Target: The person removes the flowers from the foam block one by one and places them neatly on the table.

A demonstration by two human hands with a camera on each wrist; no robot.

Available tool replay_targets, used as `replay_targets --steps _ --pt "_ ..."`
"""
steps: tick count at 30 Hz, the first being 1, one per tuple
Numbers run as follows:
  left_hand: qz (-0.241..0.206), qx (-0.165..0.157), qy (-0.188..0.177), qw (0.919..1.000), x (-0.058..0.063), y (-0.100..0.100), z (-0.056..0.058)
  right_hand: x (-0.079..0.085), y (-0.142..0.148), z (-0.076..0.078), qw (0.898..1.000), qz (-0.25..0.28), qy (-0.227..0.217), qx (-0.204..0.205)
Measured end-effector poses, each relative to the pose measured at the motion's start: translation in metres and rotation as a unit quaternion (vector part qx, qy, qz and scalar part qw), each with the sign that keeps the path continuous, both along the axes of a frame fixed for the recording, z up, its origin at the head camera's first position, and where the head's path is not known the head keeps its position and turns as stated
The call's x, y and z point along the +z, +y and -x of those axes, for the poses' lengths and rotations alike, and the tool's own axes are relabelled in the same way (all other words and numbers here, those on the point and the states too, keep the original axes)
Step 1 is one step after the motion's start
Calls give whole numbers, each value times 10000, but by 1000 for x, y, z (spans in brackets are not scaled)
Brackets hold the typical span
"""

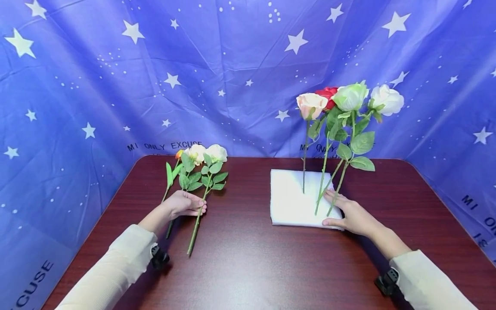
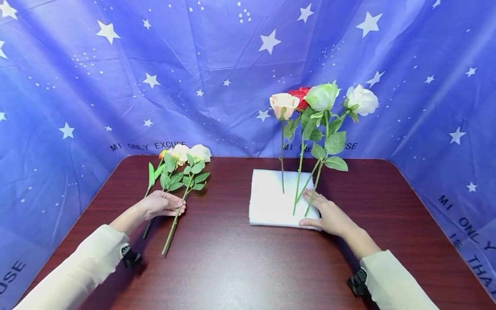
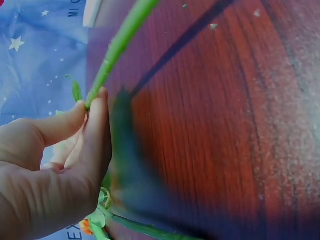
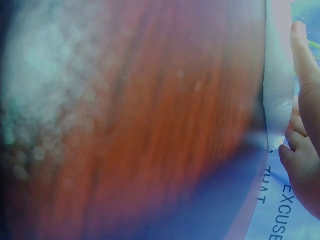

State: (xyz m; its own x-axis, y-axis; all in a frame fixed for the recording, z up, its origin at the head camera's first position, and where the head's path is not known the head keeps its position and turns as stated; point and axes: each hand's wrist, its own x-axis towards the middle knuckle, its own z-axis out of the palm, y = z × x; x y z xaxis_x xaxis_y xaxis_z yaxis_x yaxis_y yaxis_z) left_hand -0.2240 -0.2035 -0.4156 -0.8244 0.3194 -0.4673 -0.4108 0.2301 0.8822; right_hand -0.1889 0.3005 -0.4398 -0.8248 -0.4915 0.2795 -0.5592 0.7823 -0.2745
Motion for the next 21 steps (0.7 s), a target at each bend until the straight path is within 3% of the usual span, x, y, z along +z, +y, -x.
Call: replay_targets --steps 6,14,21 --pt "-323 -57 -181 9993 -1 -2 1 -1 0 0 10000 -3 -14 24" --pt "-136 161 -177 9996 1 -6 3 1 1 0 10000 31 39 31" --pt "28 165 -31 9999 3 -12 9 0 1 -1 10000 57 15 20"
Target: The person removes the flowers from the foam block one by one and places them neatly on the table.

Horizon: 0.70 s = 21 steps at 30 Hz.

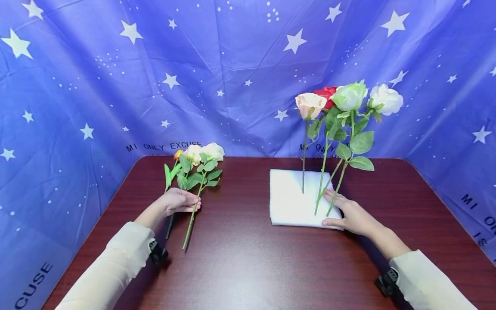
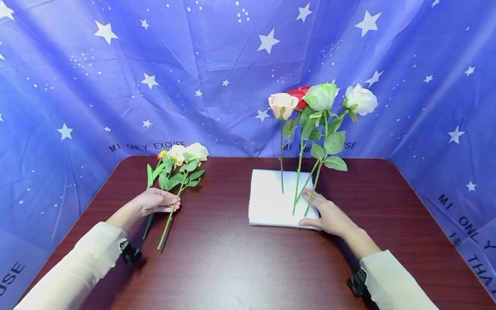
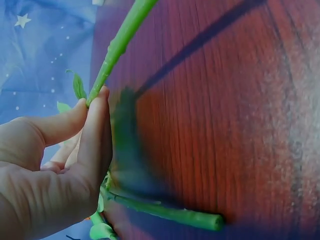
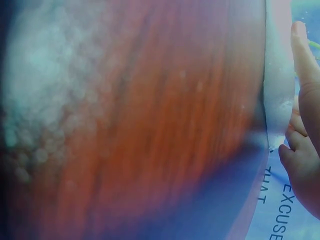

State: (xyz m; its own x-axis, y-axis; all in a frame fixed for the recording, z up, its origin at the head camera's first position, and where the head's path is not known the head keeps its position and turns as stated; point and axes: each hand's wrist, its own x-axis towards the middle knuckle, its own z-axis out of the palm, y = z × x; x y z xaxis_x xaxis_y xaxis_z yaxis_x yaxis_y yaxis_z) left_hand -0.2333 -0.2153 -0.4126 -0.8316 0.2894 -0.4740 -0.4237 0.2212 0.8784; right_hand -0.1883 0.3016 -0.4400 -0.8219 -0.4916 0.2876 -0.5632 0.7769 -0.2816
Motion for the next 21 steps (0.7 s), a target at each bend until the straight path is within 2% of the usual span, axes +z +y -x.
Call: replay_targets --steps 10,15,21 --pt "-101 -81 -150 9998 -4 -7 -4 0 -1 0 10000 -12 94 30" --pt "-109 -3 -194 9998 -5 -11 -5 1 -1 0 9998 39 155 99" --pt "112 188 -95 9997 -4 -11 -7 1 -1 0 9998 35 176 115"
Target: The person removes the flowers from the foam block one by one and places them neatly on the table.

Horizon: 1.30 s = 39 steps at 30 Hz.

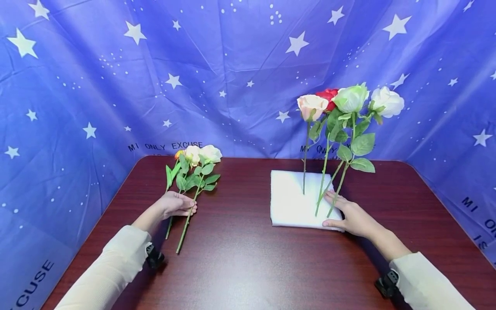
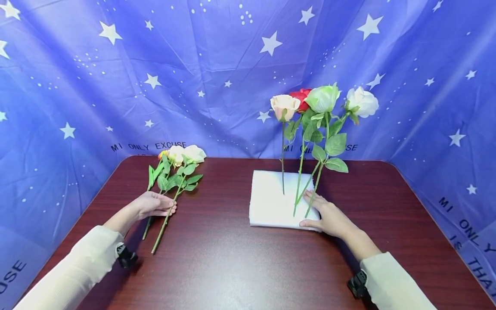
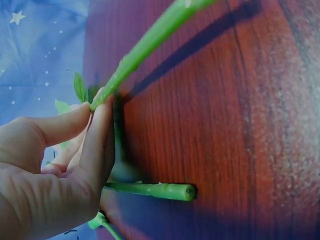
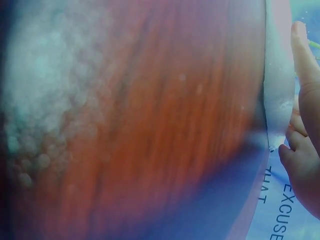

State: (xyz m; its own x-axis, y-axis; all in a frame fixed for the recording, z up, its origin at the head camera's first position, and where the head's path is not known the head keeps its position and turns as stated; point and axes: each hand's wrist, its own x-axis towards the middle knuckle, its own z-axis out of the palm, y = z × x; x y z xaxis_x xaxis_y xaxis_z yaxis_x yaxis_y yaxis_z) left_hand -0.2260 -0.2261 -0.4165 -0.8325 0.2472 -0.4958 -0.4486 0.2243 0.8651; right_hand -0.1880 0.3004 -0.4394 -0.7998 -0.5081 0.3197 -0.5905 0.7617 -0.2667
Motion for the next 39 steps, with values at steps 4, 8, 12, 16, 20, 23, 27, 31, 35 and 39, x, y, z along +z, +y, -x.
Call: replay_targets --steps 4,8,12,16,20,23,27,31,35,39 --pt "10 206 49 9998 1 1 -1 1 0 0 10000 17 8 8" --pt "66 177 103 9998 4 2 -2 2 0 0 10000 33 27 41" --pt "326 -33 282 9991 9 2 -3 2 0 2 10000 13 47 53" --pt "592 -107 488 9970 17 4 -2 2 1 4 10000 -29 53 16" --pt "642 113 644 9958 23 14 2 1 3 4 10000 -59 70 -28" --pt "594 295 912 9936 24 29 6 1 4 5 9999 -81 92 -36" --pt "292 367 1383 9893 24 56 13 1 4 5 9999 -84 117 -17" --pt "17 290 1733 9844 25 87 20 0 2 5 9999 -71 125 17" --pt "-189 225 1983 9797 28 120 27 0 0 4 10000 -61 -30 -5" --pt "-539 244 2035 9773 28 150 33 0 0 1 9998 -83 -156 -95"
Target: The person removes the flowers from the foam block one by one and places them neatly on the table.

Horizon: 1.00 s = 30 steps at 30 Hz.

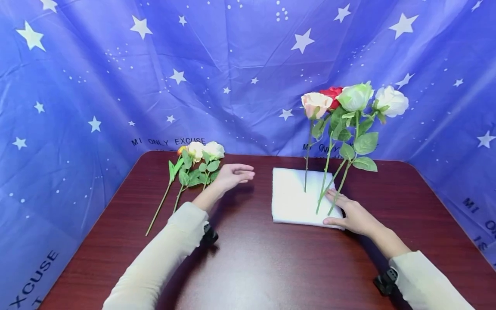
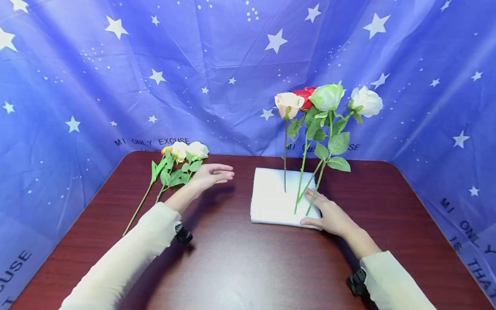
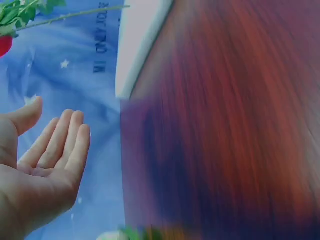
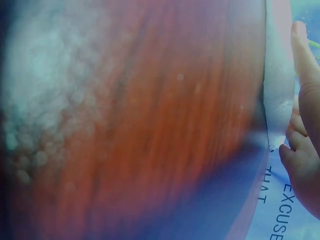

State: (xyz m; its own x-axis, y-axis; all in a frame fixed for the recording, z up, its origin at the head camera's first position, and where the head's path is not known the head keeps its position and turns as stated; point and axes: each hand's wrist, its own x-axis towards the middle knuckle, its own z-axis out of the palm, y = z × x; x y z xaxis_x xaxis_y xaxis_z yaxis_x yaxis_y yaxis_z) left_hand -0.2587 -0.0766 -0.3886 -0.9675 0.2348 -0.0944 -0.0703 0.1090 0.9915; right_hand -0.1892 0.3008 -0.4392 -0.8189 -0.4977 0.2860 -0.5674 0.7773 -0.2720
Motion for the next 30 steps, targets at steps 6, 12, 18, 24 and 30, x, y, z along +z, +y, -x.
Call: replay_targets --steps 6,12,18,24,30 --pt "7 -195 186 9996 -4 37 5 0 -1 -3 10000 7 -42 20" --pt "307 -452 409 9977 -7 70 2 0 -3 -2 10000 50 -51 -3" --pt "245 -661 351 9969 -5 97 -3 1 -2 1 9998 97 137 118" --pt "411 -856 313 9950 0 120 -11 1 -1 1 9998 141 100 83" --pt "283 -1055 298 9936 -4 144 -14 -4 2 2 9997 202 83 86"
